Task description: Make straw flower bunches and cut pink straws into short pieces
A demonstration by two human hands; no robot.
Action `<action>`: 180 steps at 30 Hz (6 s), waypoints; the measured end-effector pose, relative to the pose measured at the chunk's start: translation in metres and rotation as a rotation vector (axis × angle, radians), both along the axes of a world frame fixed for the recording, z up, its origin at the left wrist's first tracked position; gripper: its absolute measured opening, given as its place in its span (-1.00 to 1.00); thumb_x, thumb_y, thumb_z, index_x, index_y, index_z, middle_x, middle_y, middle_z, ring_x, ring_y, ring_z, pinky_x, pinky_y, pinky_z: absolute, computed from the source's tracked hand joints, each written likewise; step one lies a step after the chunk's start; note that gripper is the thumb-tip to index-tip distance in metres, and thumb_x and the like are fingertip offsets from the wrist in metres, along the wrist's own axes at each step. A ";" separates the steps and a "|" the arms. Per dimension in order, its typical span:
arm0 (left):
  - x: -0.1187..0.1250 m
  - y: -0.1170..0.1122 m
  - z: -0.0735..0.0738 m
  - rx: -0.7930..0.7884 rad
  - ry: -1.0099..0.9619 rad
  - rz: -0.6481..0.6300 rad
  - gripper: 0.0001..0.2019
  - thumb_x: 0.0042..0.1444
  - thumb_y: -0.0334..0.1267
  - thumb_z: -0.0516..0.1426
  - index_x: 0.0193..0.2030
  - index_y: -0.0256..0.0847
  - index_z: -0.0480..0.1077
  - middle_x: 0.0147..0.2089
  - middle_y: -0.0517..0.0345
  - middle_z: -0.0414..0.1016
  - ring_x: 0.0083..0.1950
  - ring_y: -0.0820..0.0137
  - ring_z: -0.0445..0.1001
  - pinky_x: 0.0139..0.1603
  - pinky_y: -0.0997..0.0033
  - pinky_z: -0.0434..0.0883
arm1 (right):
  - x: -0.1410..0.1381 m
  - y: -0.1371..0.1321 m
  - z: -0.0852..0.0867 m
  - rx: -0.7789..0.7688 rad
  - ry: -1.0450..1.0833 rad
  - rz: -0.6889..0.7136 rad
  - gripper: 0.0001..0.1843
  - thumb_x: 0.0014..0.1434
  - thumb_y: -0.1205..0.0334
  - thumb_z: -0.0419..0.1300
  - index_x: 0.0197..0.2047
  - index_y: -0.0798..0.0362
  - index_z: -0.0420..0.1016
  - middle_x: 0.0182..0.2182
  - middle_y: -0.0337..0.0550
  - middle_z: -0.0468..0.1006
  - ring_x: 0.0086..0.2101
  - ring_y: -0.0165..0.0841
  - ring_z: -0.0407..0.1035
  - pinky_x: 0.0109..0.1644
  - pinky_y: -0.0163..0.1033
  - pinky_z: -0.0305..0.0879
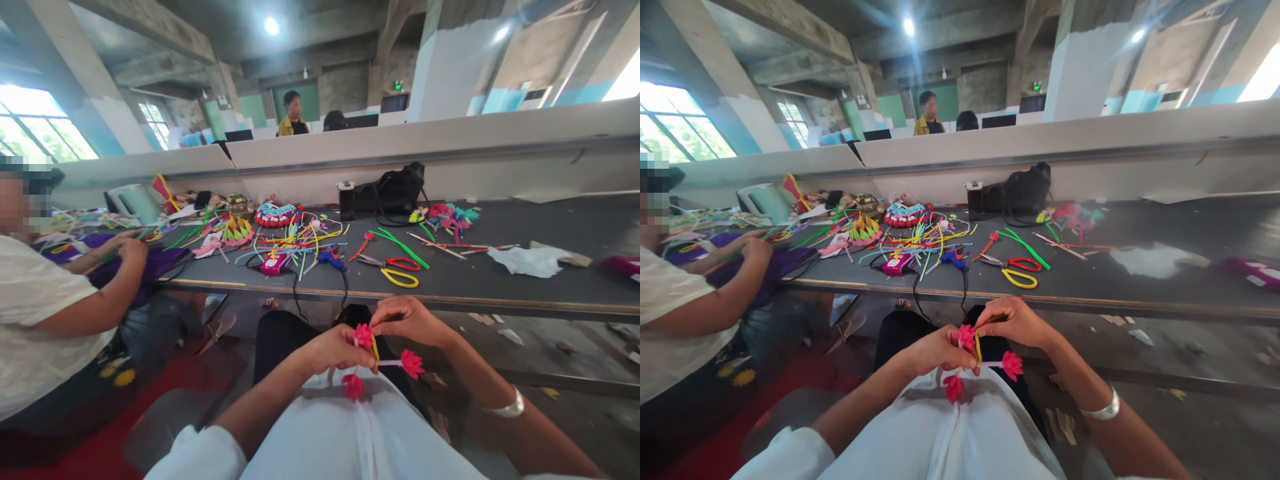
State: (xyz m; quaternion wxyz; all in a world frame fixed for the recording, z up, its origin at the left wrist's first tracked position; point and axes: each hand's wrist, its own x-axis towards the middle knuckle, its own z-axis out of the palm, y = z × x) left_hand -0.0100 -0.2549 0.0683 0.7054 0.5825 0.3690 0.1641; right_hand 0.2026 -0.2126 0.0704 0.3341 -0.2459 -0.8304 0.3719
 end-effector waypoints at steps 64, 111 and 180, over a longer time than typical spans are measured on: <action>-0.007 0.036 -0.021 -0.094 -0.414 0.419 -0.75 -0.03 -0.16 0.26 -0.32 -0.35 0.47 -0.74 0.49 -0.14 -0.69 0.68 -0.22 -0.64 0.55 -0.21 | -0.009 0.000 -0.065 -0.257 0.294 -0.460 -0.74 -0.01 0.04 0.36 -0.34 0.05 0.64 -0.40 -0.13 0.64 -0.37 -0.26 0.49 -0.24 -0.19 0.42; 0.021 0.344 -0.036 0.086 -0.332 0.367 -0.62 -0.06 0.00 0.27 -0.33 -0.28 0.33 -0.53 0.21 0.43 -0.64 0.54 0.36 -0.66 0.59 0.23 | -0.013 0.302 -0.036 -0.700 0.666 -0.530 -0.62 -0.14 0.01 0.43 -0.50 0.09 0.38 -0.66 -0.37 0.28 -0.64 -0.53 0.13 -0.64 -0.43 -0.02; 0.023 0.335 -0.041 -0.063 -0.734 0.489 -0.74 0.02 -0.16 0.24 -0.28 -0.25 0.29 -0.52 0.31 0.27 -0.68 0.70 0.01 -0.67 0.59 -0.16 | -0.025 0.271 -0.024 0.752 0.060 -1.024 -0.63 0.12 0.16 0.27 0.02 -0.04 0.49 -0.07 -0.04 0.42 -0.05 -0.12 0.33 0.10 0.08 0.12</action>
